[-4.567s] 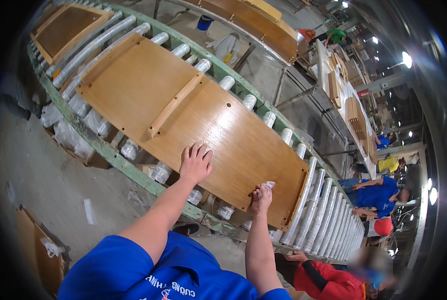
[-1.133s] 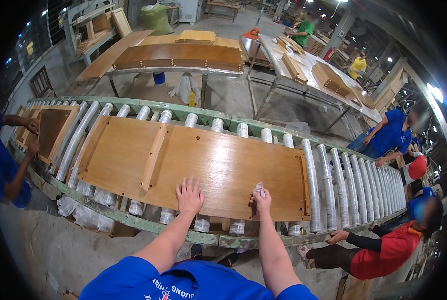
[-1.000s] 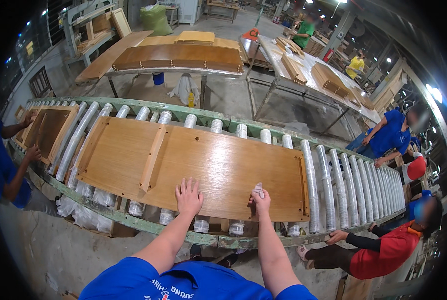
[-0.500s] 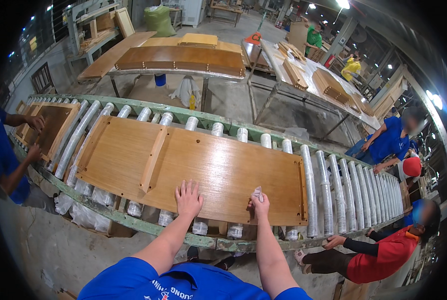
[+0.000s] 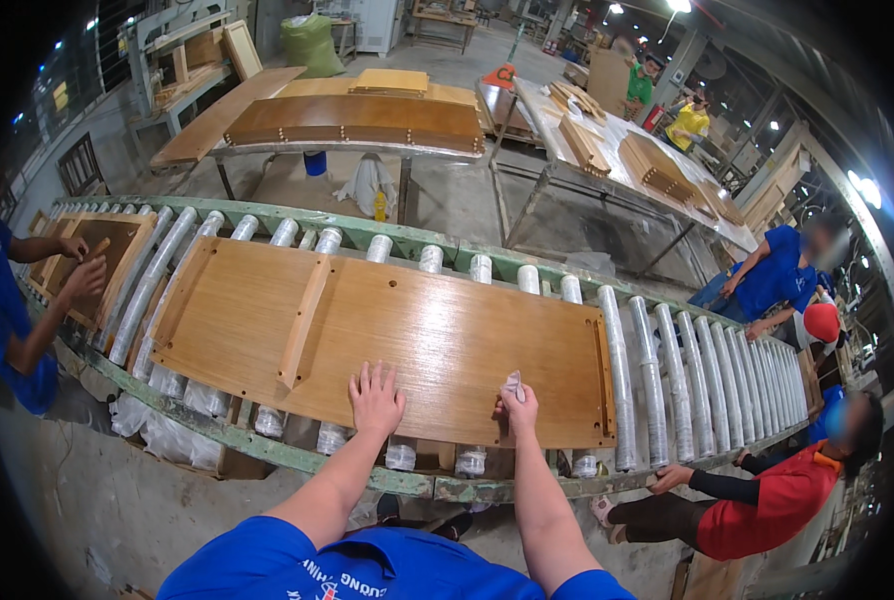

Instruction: The person wipes a large wooden panel with a cloth on a roller conveyor, then moves to the floor to wipe another panel. They return to the conveyor to wipe additional panels, handling them one at a time.

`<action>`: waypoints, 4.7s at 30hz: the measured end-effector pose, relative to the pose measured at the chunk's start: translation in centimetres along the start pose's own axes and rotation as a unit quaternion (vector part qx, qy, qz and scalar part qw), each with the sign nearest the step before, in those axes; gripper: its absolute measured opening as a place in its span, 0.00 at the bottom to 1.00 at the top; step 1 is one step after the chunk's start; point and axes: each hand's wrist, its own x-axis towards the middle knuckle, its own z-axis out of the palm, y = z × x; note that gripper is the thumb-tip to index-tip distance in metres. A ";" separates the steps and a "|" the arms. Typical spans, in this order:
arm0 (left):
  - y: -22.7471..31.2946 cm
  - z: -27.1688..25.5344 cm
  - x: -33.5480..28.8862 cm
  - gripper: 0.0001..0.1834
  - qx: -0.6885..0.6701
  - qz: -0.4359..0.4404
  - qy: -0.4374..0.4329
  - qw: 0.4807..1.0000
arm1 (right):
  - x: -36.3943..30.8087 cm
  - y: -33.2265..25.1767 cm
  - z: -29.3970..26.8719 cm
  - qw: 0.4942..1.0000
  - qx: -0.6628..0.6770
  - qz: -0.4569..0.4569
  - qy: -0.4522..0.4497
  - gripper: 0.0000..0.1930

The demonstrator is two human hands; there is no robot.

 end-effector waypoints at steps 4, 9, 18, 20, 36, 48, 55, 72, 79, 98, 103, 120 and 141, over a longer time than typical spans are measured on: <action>0.0 0.1 0.0 0.27 -0.007 -0.007 -0.012 1.000 | 0.2 0.0 0.1 1.000 -0.001 0.000 0.006 0.13; -0.7 0.2 0.1 0.27 0.003 -0.022 -0.031 0.999 | 0.0 0.0 1.0 1.000 0.018 0.016 -0.001 0.14; -1.0 -0.2 -0.4 0.27 -0.005 -0.005 -0.002 1.000 | -0.3 0.3 0.6 1.000 -0.029 0.004 0.000 0.13; -1.2 -0.4 -0.7 0.27 -0.006 -0.013 0.000 1.000 | -0.3 0.3 0.5 1.000 -0.026 0.008 -0.001 0.14; -0.5 -0.4 0.0 0.27 -0.018 0.001 0.000 1.000 | -0.6 -0.6 0.6 1.000 -0.005 0.008 -0.007 0.12; 0.0 -0.6 -0.2 0.27 -0.012 -0.007 -0.010 1.000 | -0.5 -0.2 0.2 1.000 0.009 0.006 0.002 0.13; -0.1 -0.9 0.2 0.29 0.005 -0.019 -0.021 1.000 | -0.6 -0.4 0.5 0.999 0.034 0.028 -0.001 0.14; 1.3 -0.3 -0.3 0.24 0.053 0.034 0.061 0.996 | -0.5 -0.5 0.5 0.999 0.030 0.024 0.011 0.16; 1.8 0.5 -1.0 0.23 0.110 0.056 0.057 0.991 | -3.0 -0.8 -1.6 0.995 0.069 0.027 0.062 0.18; 1.0 -0.1 0.0 0.25 0.022 0.011 0.038 0.999 | -7.1 -9.3 -10.9 0.975 0.172 -0.047 0.135 0.19; -0.1 -0.2 -0.2 0.25 0.008 0.010 0.048 0.999 | 0.2 -16.5 2.6 0.996 0.075 -0.041 0.017 0.17; 0.4 -0.9 -0.1 0.26 -0.020 0.006 0.033 0.999 | -0.4 -16.3 5.2 0.978 0.171 0.101 -0.063 0.17; 1.0 -1.1 -0.5 0.25 -0.010 0.015 0.031 0.999 | -6.7 -31.8 -4.6 0.939 0.232 -0.249 -0.040 0.16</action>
